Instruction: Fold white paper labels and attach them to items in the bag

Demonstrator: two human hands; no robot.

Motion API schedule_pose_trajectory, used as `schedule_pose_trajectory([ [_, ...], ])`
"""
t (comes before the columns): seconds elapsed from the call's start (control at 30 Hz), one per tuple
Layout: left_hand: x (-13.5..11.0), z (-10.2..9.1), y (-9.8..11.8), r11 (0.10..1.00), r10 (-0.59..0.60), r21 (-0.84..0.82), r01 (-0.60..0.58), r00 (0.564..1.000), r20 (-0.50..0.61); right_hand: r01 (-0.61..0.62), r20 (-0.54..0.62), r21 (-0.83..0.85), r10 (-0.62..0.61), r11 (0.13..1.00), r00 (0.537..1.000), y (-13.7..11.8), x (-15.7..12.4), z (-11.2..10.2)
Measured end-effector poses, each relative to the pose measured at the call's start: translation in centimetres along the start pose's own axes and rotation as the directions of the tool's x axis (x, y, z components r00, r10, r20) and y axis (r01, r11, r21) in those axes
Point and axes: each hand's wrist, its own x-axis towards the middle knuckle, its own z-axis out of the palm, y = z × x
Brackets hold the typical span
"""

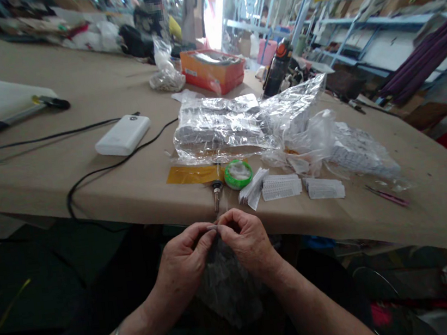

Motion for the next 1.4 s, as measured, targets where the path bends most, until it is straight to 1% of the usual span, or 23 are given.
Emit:
schedule_pose_trajectory([
  [0.13, 0.5, -0.1, 0.3, 0.997, 0.04, 0.06, -0.039, 0.999, -0.021, 0.023, -0.054, -0.105, -0.029, 0.994, 0.998, -0.1, 0.3, 0.2],
  [0.3, 0.9, -0.1, 0.2, 0.992, 0.072, 0.1, -0.072, 0.997, 0.0, 0.03, -0.096, -0.178, -0.047, 0.984, 0.994, -0.3, 0.2, 0.3],
  [0.5, 1.1, 0.1, 0.2, 0.989, 0.087, 0.123, -0.087, 0.996, 0.005, 0.054, -0.1, -0.207, -0.076, 0.977, 0.992, -0.3, 0.2, 0.2],
  [0.7, 1.3, 0.2, 0.0, 0.987, 0.096, 0.133, -0.095, 0.995, -0.005, 0.056, -0.111, -0.28, -0.09, 0.958, 0.99, -0.1, 0.4, 0.1],
  [0.8, 1.3, 0.2, 0.0, 0.988, 0.093, 0.121, -0.092, 0.996, -0.004, 0.056, -0.113, -0.291, -0.092, 0.955, 0.989, 0.0, 0.4, 0.1],
  [1.07, 1.6, 0.2, 0.0, 0.992, 0.079, 0.097, -0.078, 0.997, -0.012, 0.077, -0.15, -0.246, -0.116, 0.966, 0.982, 0.3, 0.6, 0.2],
  [1.17, 1.3, 0.1, 0.3, 0.993, 0.066, 0.097, -0.066, 0.998, 0.003, 0.081, -0.128, -0.222, -0.112, 0.972, 0.985, 0.3, 0.3, 0.1],
  [1.27, 0.5, 0.0, 0.6, 0.996, 0.047, 0.072, -0.049, 0.999, 0.026, 0.092, -0.049, -0.207, -0.104, 0.974, 0.993, 0.0, -0.8, -0.3],
  [1.33, 0.1, -0.1, 0.4, 0.998, 0.03, 0.059, -0.033, 0.999, 0.045, 0.122, 0.005, -0.253, -0.125, 0.96, 0.992, -0.6, -1.5, -1.1],
  [1.4, -0.2, -0.3, -0.2, 0.998, 0.01, 0.059, -0.014, 0.998, 0.063, 0.192, 0.022, -0.37, -0.198, 0.909, 0.98, -1.4, -1.9, -2.1],
])
